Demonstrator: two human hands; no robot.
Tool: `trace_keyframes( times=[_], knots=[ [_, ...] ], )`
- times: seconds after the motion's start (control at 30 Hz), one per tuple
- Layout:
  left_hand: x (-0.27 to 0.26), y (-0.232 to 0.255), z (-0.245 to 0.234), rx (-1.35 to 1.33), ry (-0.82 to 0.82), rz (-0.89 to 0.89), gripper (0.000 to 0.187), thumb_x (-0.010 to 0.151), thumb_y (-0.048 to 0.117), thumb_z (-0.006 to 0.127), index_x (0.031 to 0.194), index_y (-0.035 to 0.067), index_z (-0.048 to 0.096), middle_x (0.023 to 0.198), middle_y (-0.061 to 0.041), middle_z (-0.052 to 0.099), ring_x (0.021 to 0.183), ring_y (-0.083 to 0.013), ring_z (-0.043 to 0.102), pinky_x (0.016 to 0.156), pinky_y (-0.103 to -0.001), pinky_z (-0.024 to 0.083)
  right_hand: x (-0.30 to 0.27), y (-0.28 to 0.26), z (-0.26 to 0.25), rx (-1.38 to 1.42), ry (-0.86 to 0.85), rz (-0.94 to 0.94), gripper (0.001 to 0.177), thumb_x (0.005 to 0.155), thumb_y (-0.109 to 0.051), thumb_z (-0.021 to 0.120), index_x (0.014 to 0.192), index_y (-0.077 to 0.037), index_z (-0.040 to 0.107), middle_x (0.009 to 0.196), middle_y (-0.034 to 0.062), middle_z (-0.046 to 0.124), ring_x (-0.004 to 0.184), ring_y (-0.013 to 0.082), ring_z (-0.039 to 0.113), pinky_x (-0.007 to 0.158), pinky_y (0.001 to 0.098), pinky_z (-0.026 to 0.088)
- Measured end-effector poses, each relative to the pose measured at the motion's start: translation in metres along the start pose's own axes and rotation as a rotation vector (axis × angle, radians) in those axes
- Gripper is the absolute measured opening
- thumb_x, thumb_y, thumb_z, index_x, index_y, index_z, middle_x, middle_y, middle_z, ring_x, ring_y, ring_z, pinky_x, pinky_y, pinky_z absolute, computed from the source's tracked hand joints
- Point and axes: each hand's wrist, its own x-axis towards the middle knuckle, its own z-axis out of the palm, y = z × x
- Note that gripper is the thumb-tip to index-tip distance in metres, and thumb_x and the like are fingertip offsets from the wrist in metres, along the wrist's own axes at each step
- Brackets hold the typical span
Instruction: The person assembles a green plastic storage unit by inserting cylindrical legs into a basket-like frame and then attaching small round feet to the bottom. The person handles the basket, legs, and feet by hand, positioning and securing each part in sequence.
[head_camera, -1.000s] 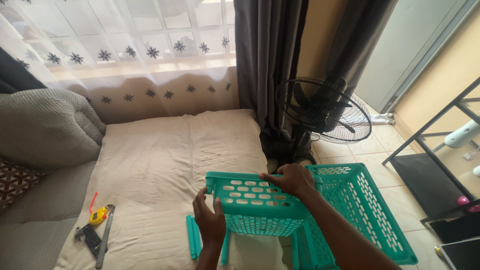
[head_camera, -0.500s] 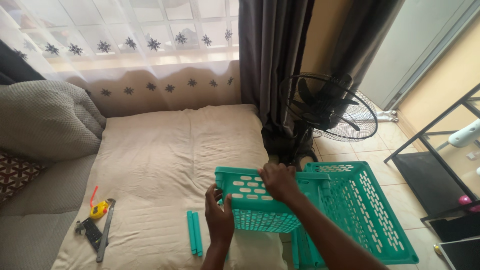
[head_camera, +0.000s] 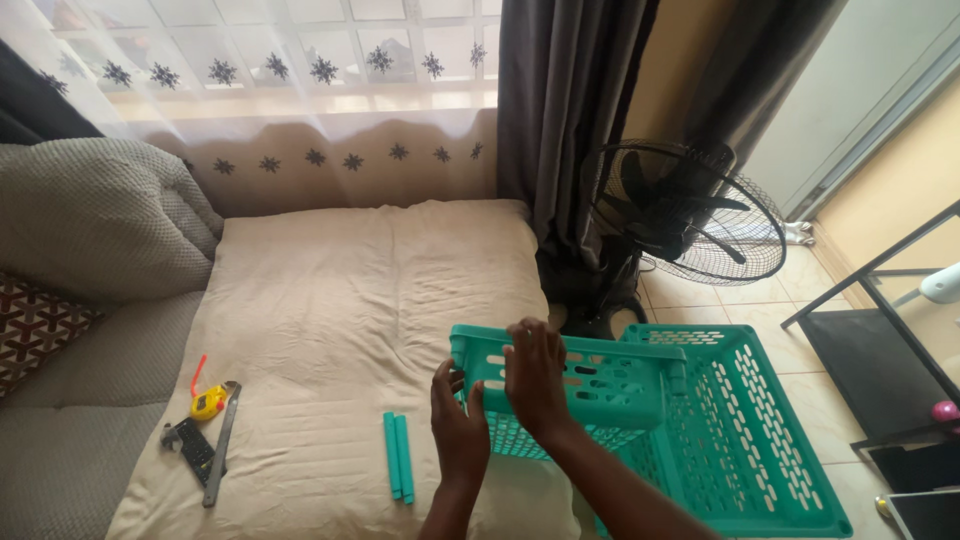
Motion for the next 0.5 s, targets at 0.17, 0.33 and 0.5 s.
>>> trace_keyframes(
  times=[0.17,0.33,0.5],
  knots=[
    [0.014,-0.005,0.001,-0.015,0.036,0.052,0.051,0.096,0.017,0.065,0.142,0.009,0.047,0.122,-0.016,0.066,0.111,-0.0297,0.067,0.089,-0.043,0.055,-0.013,-0.016,0.0,-0.036,-0.022,-0.089,0.023,0.096,-0.013,0.064,0.117,-0.006,0.06,0.123,0.0128,0.059,0.122,0.0316,0.051,0.102,0.0492,0.038],
    [0.034,-0.011,0.001,-0.028,0.029,0.02,0.052,0.095,0.018,0.067,0.142,0.01,0.048,0.121,-0.016,0.067,0.108,-0.0297,0.068,0.087,-0.043,0.056,-0.023,-0.022,0.005,-0.065,-0.018,-0.226,0.026,0.096,-0.01,0.062,0.121,-0.003,0.06,0.123,0.0158,0.06,0.126,0.0324,0.052,0.104,0.0498,0.039],
    [0.055,-0.015,0.004,-0.044,0.017,0.003,0.05,0.095,0.019,0.068,0.141,0.01,0.048,0.121,-0.017,0.066,0.106,-0.0289,0.068,0.085,-0.042,0.056,-0.03,-0.024,0.017,-0.013,-0.087,-0.217,0.046,0.094,-0.01,0.061,0.137,0.001,0.051,0.135,0.0206,0.052,0.134,0.0373,0.045,0.116,0.0534,0.031]
  ],
)
